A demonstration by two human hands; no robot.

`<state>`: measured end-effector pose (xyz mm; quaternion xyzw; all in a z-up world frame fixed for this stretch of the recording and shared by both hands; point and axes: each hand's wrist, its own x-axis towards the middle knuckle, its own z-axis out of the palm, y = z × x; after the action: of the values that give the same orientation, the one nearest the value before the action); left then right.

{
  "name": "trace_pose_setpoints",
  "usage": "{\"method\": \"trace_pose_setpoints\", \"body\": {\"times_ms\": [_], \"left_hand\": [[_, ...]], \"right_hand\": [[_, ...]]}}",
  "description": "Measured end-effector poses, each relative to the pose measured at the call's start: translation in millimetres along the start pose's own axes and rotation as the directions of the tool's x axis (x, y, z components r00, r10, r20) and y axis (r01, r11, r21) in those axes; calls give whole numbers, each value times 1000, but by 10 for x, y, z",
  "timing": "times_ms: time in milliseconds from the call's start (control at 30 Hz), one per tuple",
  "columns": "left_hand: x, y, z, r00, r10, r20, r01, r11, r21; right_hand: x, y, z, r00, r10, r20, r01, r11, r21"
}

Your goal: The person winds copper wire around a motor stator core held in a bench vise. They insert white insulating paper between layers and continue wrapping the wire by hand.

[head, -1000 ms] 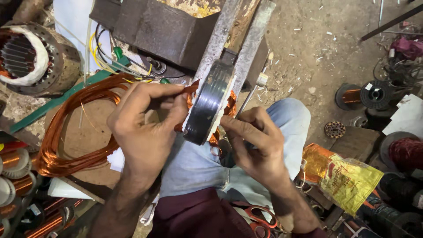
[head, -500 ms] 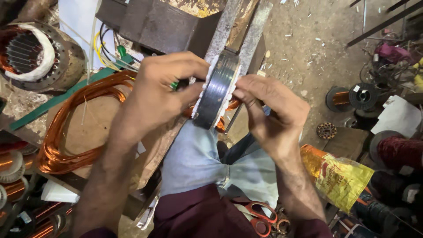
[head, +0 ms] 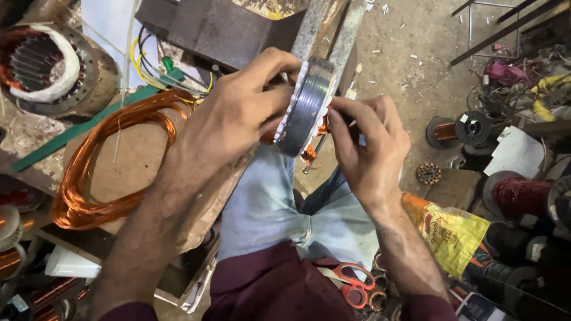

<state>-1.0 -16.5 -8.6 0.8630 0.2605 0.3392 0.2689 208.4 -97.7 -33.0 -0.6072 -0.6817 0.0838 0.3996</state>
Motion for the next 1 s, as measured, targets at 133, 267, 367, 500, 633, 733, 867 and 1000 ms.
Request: {"method": "trace_pose_setpoints", "body": {"times_ms": [133,267,367,500,633,733,867,1000], "left_hand": [[-56,-23,17,997,70,-25,-70,997,20],[-42,-46,9,997,78,4,-78,996,45],[-38,-64,4,989,149,-11,-148,986,70],[-63,-43,51,988,142,-55,-132,979,158],[-62,-66,61,996,81,-39,-78,994,72],[-48,-116,57,995,98,-12,-98,995,24],[-37,-114,81,991,130,-22,-129,991,21],[-109,-76,134,990,128,-60,-118,983,142]], "right_hand": [[-38,72,26,999,-9,31,8,999,32],[0,149,-45,953,-304,8,304,950,-77],[19,148,-40,928,-372,1,371,927,-58],[7,118,9,968,-251,-7,250,967,-41],[9,66,49,996,-92,-13,92,996,11],[26,23,14,999,28,44,-31,997,67],[96,-69,-142,992,-3,124,-4,998,62],[154,-154,-242,984,-21,178,-9,986,167]]}}
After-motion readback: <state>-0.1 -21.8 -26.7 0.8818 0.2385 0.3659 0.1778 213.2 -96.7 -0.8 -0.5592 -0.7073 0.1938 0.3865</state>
